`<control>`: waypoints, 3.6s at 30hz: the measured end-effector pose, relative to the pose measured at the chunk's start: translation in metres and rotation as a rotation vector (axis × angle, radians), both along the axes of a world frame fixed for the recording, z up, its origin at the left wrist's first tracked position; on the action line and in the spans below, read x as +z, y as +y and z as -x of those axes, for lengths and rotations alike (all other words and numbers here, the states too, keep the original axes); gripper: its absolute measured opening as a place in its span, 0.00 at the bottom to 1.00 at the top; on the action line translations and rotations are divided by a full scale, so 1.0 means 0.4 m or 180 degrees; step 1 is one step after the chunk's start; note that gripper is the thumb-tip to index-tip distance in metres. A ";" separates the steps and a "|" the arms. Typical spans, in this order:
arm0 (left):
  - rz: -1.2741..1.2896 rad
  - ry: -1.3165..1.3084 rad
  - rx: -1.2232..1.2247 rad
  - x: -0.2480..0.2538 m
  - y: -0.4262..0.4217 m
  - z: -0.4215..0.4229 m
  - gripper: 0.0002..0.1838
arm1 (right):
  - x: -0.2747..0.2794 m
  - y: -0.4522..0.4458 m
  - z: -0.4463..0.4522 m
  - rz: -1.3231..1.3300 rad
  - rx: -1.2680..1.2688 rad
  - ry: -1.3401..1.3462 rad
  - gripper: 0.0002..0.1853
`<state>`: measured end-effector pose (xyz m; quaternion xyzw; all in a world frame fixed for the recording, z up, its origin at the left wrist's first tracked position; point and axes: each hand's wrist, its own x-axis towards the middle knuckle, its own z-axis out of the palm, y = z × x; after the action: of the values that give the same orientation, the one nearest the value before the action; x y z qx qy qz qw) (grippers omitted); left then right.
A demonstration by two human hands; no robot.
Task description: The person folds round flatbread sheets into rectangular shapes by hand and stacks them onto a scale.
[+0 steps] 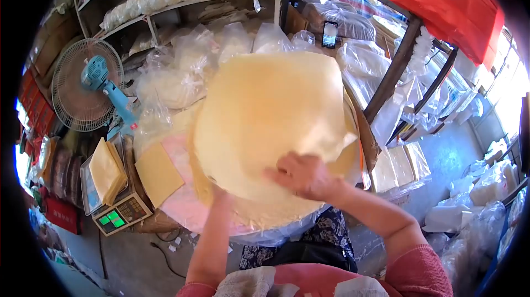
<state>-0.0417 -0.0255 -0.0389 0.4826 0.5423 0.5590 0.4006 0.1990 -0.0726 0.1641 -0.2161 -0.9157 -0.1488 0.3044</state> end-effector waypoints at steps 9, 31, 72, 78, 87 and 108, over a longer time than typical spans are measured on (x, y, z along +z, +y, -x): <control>0.0728 0.0147 0.0761 0.085 -0.024 0.180 0.13 | -0.337 -0.137 -0.154 0.1319 -0.0552 -0.0048 0.24; 0.0381 0.3814 -0.0863 0.119 0.071 -0.170 0.31 | -0.408 -0.175 -0.257 0.4546 -0.1531 0.3791 0.11; -0.0217 0.3994 -0.0977 0.114 -0.095 -0.153 0.34 | -0.344 0.079 -0.352 0.4356 -0.1965 0.3176 0.18; -0.0696 0.3550 -0.0592 0.089 -0.100 -0.151 0.38 | -0.235 0.069 -0.157 0.3171 -0.1825 0.1143 0.31; -0.1369 0.2960 -0.0364 0.051 -0.097 -0.135 0.26 | -0.284 0.093 0.048 0.3249 -0.0947 -0.0595 0.31; -0.1382 0.3065 -0.0182 0.089 -0.101 -0.145 0.23 | -0.443 0.241 0.027 0.1586 -0.2211 -0.0120 0.35</control>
<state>0.0162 -0.0657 -0.0033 0.7711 0.5234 0.3623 0.0121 0.1883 0.0237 -0.0132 -0.5758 -0.8019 -0.0206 0.1579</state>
